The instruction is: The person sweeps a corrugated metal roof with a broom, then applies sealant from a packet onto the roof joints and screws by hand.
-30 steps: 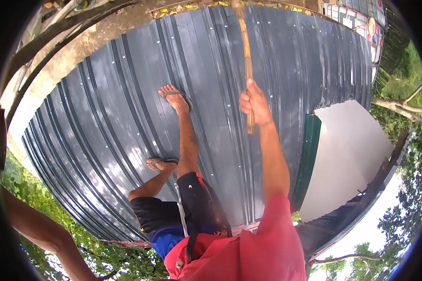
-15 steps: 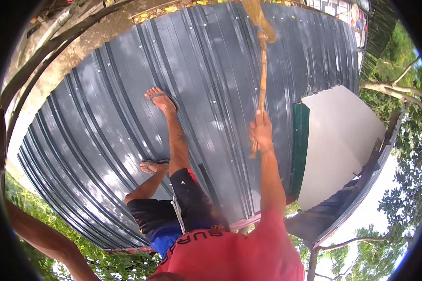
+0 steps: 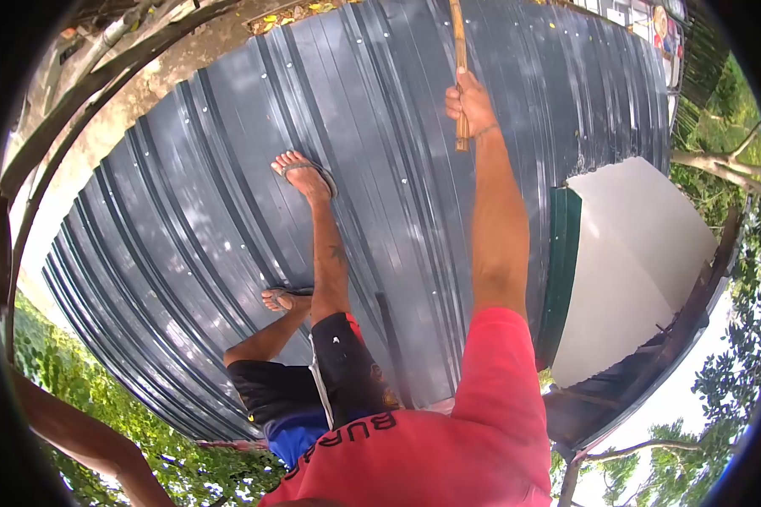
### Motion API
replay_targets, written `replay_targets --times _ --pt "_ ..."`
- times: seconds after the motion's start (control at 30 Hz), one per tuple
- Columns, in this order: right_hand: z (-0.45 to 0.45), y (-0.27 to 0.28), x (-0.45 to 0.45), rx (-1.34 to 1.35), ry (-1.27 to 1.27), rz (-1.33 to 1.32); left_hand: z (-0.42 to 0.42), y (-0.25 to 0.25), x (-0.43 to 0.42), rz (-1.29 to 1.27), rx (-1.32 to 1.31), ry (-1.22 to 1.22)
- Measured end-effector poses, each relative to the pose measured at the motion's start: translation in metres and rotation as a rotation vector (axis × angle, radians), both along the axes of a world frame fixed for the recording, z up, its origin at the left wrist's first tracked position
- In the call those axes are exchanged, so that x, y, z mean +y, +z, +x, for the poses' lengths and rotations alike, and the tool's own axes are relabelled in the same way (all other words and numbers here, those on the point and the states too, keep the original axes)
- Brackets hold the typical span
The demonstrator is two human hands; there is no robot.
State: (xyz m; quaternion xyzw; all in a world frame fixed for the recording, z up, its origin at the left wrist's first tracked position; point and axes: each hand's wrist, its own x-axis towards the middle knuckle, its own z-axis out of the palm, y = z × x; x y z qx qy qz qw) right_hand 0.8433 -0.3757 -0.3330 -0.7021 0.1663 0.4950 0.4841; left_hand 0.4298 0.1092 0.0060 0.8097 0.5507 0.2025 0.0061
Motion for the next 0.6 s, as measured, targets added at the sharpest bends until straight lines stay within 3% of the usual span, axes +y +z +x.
replay_targets --times 0.13,0.27,0.43,0.5,0.6 --pt "-0.060 0.079 0.017 0.038 0.052 0.115 -0.021 0.012 -0.031 -0.052 -0.166 0.020" --pt "-0.121 0.161 0.014 0.150 0.050 0.091 -0.032 -0.009 -0.092 -0.187 -0.571 0.012" --pt "-0.173 0.218 -0.003 0.242 0.106 -0.008 -0.067 -0.023 -0.152 -0.401 -0.935 -0.021" --pt "-0.188 0.232 -0.012 0.246 0.174 -0.054 -0.080 -0.027 -0.175 -0.451 -0.886 0.085" --pt "-0.206 0.249 -0.014 0.262 0.225 -0.106 -0.110 -0.054 -0.211 -0.369 -0.780 0.017"
